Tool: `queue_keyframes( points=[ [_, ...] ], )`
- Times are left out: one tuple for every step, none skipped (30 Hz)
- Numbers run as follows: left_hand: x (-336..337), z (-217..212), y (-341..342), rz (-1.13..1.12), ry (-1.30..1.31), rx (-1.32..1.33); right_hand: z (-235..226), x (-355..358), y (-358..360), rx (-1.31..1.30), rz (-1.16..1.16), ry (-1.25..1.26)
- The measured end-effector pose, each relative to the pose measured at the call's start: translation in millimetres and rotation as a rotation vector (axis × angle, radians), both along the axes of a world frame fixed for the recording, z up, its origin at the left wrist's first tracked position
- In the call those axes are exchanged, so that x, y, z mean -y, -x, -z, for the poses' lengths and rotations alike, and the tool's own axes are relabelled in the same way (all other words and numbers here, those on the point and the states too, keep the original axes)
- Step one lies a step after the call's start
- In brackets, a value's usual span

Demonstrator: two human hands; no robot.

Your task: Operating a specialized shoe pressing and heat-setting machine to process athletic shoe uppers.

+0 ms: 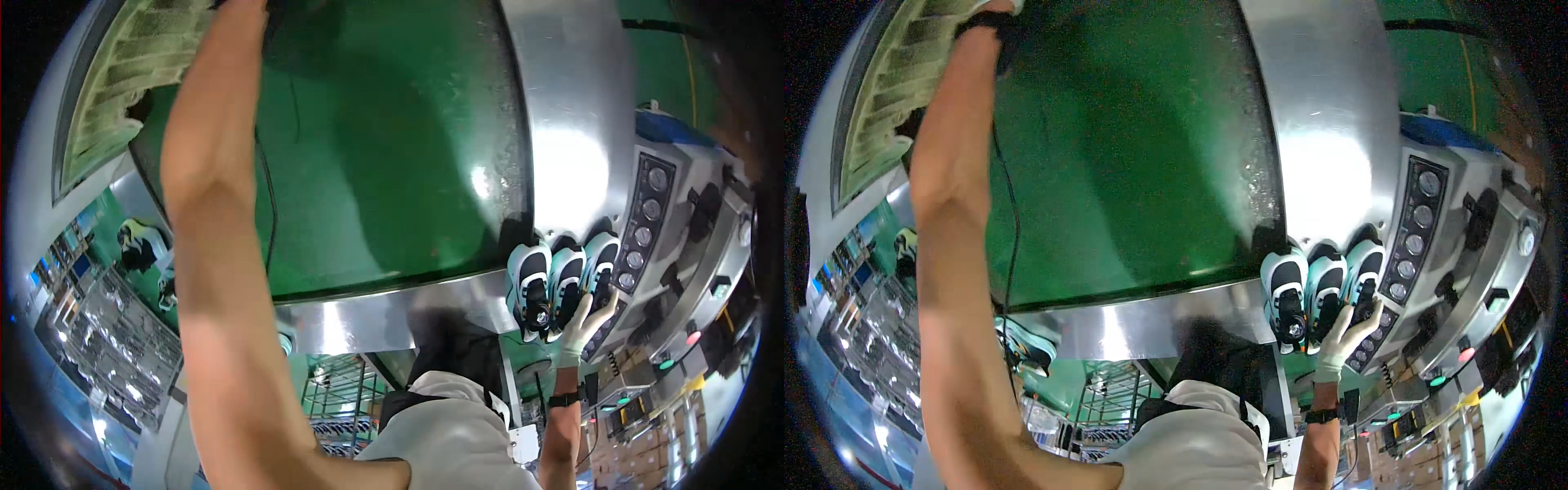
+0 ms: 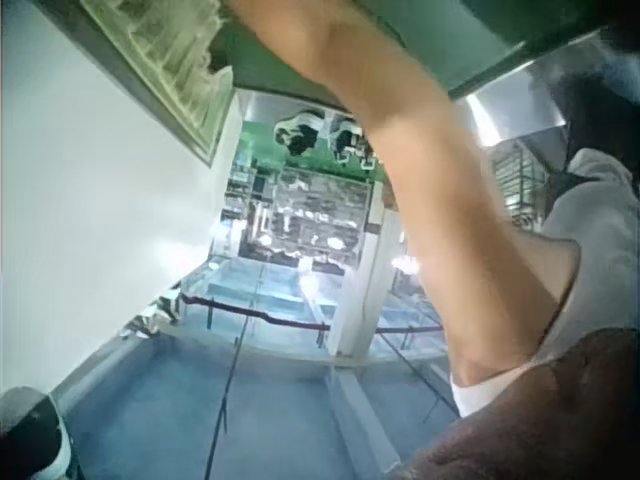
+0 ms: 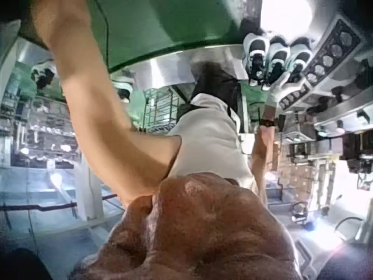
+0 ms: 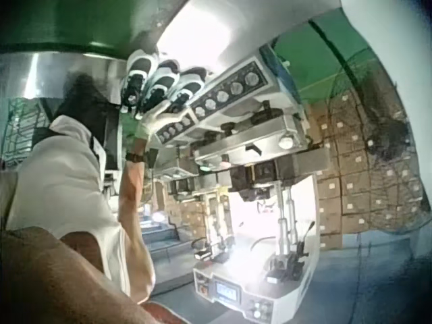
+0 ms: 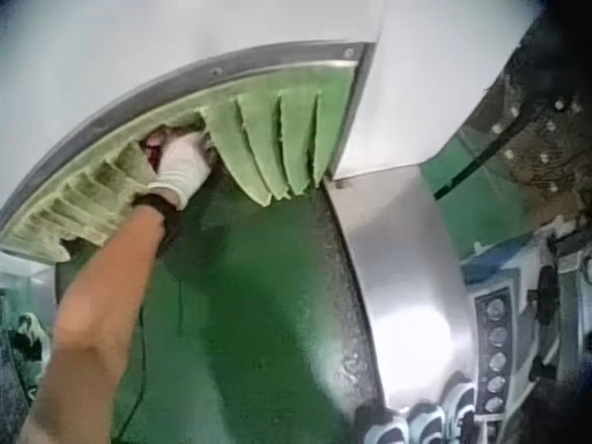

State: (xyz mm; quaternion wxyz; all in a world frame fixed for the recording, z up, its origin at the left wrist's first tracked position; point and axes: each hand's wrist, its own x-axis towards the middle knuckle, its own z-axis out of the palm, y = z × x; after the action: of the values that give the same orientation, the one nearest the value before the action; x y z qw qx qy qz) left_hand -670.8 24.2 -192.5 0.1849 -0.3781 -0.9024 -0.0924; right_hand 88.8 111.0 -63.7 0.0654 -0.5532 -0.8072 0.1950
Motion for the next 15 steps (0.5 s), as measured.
queue_keyframes(
  points=[
    [5, 0, 15, -0.063, 0.102, -0.07, 5, 2, 3, -0.002, 0.019, 0.002],
    [6, 1, 25, -0.088, 0.141, -0.054, 5, 4, 0, 0.031, 0.009, -0.01],
    [6, 5, 32, -0.08, 0.143, -0.018, 3, 6, -3, 0.064, -0.002, -0.021],
    [4, 10, 35, -0.077, 0.143, 0.014, 2, 6, -2, 0.046, 0.03, -0.01],
    [3, 14, 39, -0.074, 0.148, 0.04, 1, 5, -1, 0.046, 0.032, -0.019],
    [2, 18, 43, -0.073, 0.151, 0.058, 0, 4, 0, 0.041, 0.039, 0.009],
    [0, 21, 46, -0.072, 0.155, 0.076, 0, 4, -1, 0.035, 0.046, 0.039],
    [0, 24, 51, -0.069, 0.158, 0.091, 4, 3, -3, -0.01, 0.073, 0.054],
    [1, 24, 55, -0.07, 0.161, 0.106, 7, 1, -4, -0.012, 0.073, 0.051],
    [3, 25, 58, -0.065, 0.16, 0.121, 6, -1, 0, 0.009, 0.07, 0.059],
    [4, 24, 61, -0.06, 0.158, 0.136, 7, -2, 3, 0.028, 0.066, 0.068],
    [8, 23, 63, -0.055, 0.161, 0.151, 7, -6, 3, 0.033, 0.072, 0.079],
    [10, 21, 63, -0.046, 0.155, 0.172, 7, -11, -9, -0.01, 0.064, 0.071],
    [18, 14, 66, -0.039, 0.154, 0.187, 1, -15, -3, 0.014, 0.118, 0.133],
    [27, 8, 66, -0.013, 0.13, 0.203, -6, -19, 2, 0.037, 0.167, 0.196]
  ],
)
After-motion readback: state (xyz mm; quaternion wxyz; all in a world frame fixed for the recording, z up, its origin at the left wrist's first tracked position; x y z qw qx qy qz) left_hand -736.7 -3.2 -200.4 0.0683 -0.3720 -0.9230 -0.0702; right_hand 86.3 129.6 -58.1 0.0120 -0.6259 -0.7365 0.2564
